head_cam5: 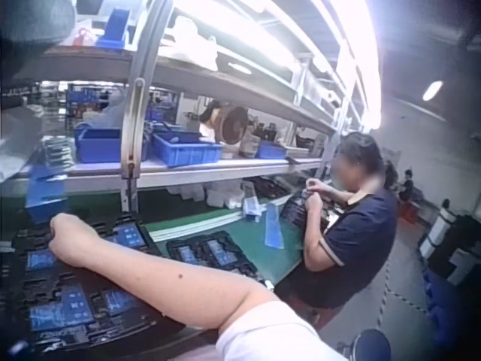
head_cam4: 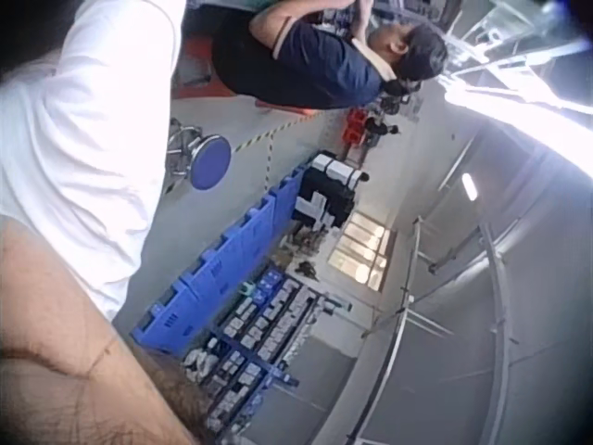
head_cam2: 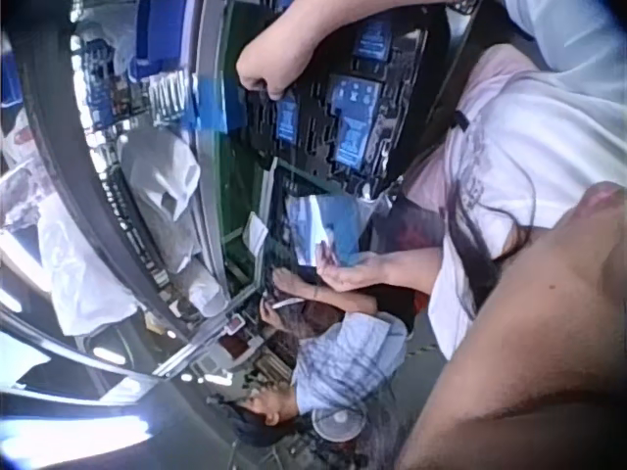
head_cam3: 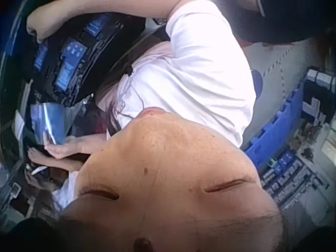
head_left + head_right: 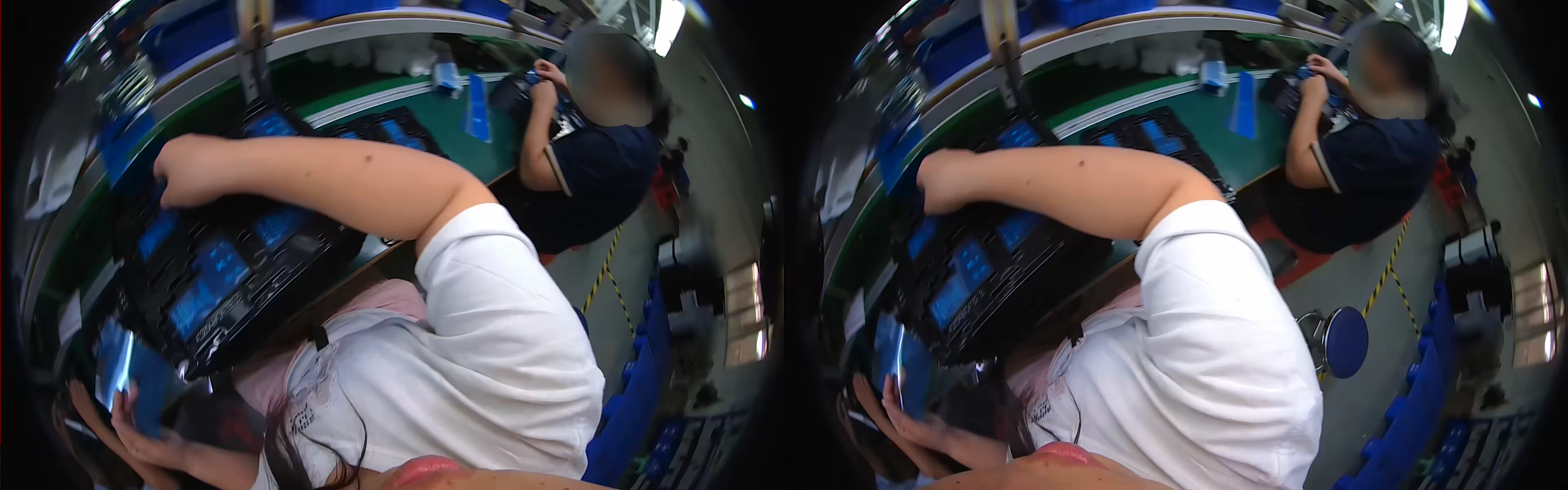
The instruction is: Applying protective blue films to electronic components in a tray.
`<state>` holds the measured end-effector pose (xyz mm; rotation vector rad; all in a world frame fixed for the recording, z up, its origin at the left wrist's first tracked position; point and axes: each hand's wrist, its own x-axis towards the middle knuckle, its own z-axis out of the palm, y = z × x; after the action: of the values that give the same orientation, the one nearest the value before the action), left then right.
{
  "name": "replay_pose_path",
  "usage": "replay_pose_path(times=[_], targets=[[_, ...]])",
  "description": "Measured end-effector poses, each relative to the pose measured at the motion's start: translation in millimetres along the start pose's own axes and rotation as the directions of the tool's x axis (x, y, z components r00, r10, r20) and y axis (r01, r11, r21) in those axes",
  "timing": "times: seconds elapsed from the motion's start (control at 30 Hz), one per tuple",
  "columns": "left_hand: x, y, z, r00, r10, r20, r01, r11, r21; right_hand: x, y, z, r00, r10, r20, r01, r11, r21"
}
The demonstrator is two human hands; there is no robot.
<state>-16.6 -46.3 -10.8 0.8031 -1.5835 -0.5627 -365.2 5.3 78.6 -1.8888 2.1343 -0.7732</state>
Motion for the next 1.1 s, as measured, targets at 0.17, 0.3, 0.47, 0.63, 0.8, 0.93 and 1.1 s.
replay_pose_path(times=[0.17,0.3,0.47,0.63,0.8,0.93,1.1], targets=[[-13.2,8.8,-11.4,0.993,-0.114,0.043,0.118,0.984,-0.13,-2.6,-13.3,7.2,0.997,-0.078,-0.012,0.078,0.997,0.007],[-7.1,24.4,2.4,0.993,-0.094,0.066,0.105,0.977,-0.186,-10.7,-8.7,-1.5,1.0,-0.027,-0.015,0.027,1.0,0.011],[-6.7,35.4,-9.0,0.985,-0.164,0.05,0.171,0.967,-0.188,-6.8,-24.4,-7.7,0.994,0.045,0.1,-0.055,0.993,0.104],[-4.1,39.4,0.0,0.987,-0.153,0.053,0.16,0.972,-0.173,-4.2,-23.4,-9.2,0.989,0.093,0.116,-0.108,0.986,0.127],[-0.6,38.2,0.3,0.985,-0.166,0.044,0.171,0.973,-0.155,-2.7,-24.0,-11.2,0.981,0.145,0.131,-0.167,0.971,0.174],[-2.8,36.8,0.7,0.986,-0.164,0.037,0.168,0.972,-0.165,-8.3,-22.9,-4.0,0.999,0.015,0.042,-0.02,0.994,0.106],[-4.8,34.4,-1.3,0.988,-0.135,0.068,0.148,0.955,-0.255,-36.8,-54.7,9.0,0.812,-0.583,-0.035,0.57,0.804,-0.167]])
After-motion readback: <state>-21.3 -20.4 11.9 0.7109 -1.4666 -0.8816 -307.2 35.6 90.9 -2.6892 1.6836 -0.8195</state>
